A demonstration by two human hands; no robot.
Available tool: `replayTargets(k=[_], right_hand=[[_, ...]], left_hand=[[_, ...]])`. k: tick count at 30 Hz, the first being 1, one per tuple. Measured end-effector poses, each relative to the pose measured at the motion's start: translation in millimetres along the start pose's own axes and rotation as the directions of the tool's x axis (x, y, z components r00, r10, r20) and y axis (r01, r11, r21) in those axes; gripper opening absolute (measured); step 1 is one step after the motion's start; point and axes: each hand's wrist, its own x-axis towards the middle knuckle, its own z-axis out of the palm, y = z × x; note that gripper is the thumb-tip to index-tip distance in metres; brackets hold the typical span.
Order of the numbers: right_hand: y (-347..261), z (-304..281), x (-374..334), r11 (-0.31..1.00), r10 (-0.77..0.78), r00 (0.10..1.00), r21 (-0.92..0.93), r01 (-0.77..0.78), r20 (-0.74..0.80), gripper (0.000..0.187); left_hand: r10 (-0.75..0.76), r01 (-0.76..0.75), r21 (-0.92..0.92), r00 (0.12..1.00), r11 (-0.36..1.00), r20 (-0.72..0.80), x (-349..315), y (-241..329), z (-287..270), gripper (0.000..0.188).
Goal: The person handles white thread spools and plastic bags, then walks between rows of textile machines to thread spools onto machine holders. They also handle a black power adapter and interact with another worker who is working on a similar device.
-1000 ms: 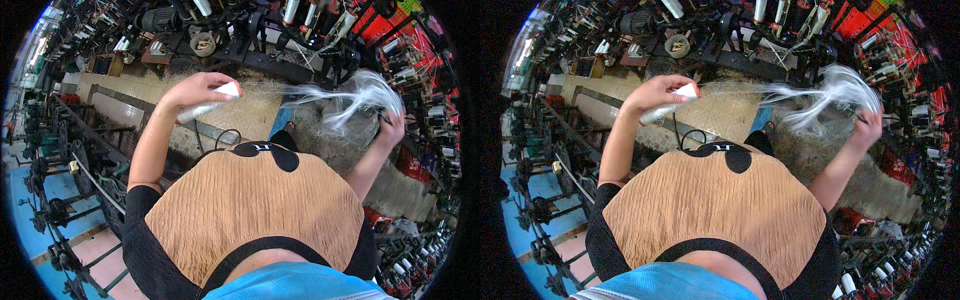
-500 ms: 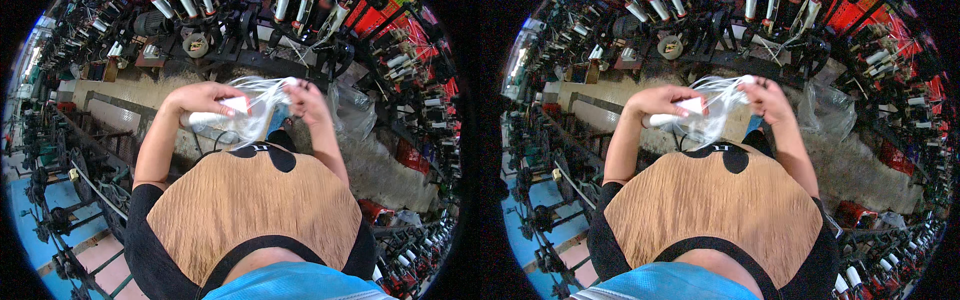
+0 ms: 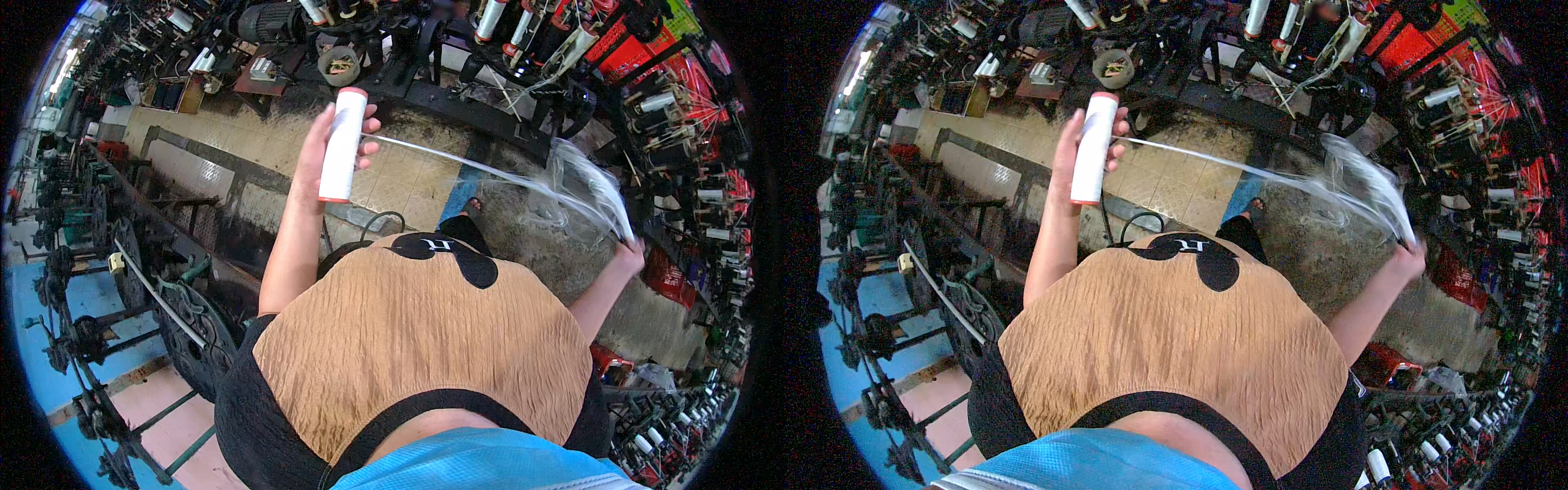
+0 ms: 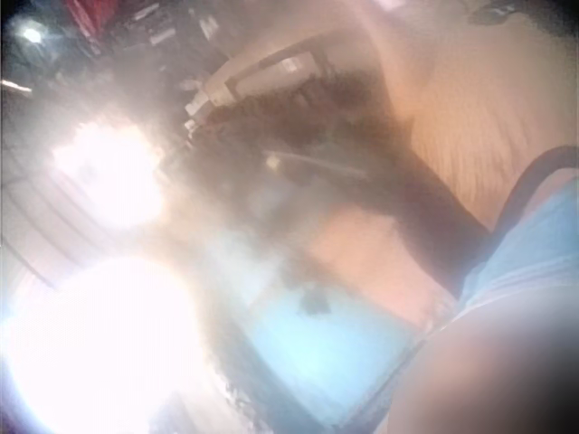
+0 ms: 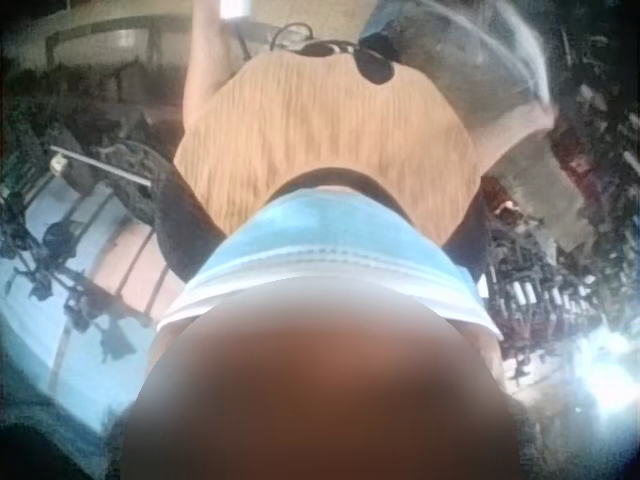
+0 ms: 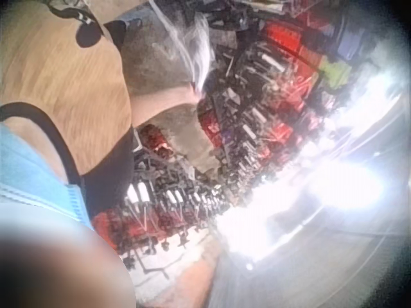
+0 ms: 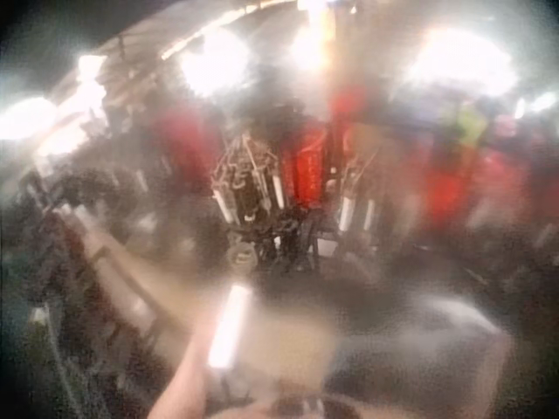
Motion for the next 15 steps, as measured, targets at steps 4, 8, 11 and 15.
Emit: replayTargets(k=[4,8,11,15], right_hand=[[16.7,35.5,-85.2,0.948,-0.260,0.914,-0.098,0.304,0.312,0.034],[129.6,68.6,-261.3,0.823,0.556,0.156,-0.513,-0.244,0.817,0.036],[179.4,48.0,-323.3,0.645,0.752,-0.280,-0.754,0.125,0.597,0.026],[153.7,41.4,-231.9,0.819,0.571,0.192,-0.538,-0.199,0.798,0.017]], left_hand=[[-0.055,0.055,0.014,0.998,0.998,0.011,11.0,-19.7,17.9,0.053],[-0.206,0.211,0.005,0.949,0.977,0.239,29.8,-36.4,55.6,0.060],[-0.187,0.206,-0.071,0.960,0.976,0.210,31.6,-27.8,70.5,0.062],[-0.093,0.117,-0.201,0.988,0.973,0.126,18.6,-4.7,60.8,0.065]])
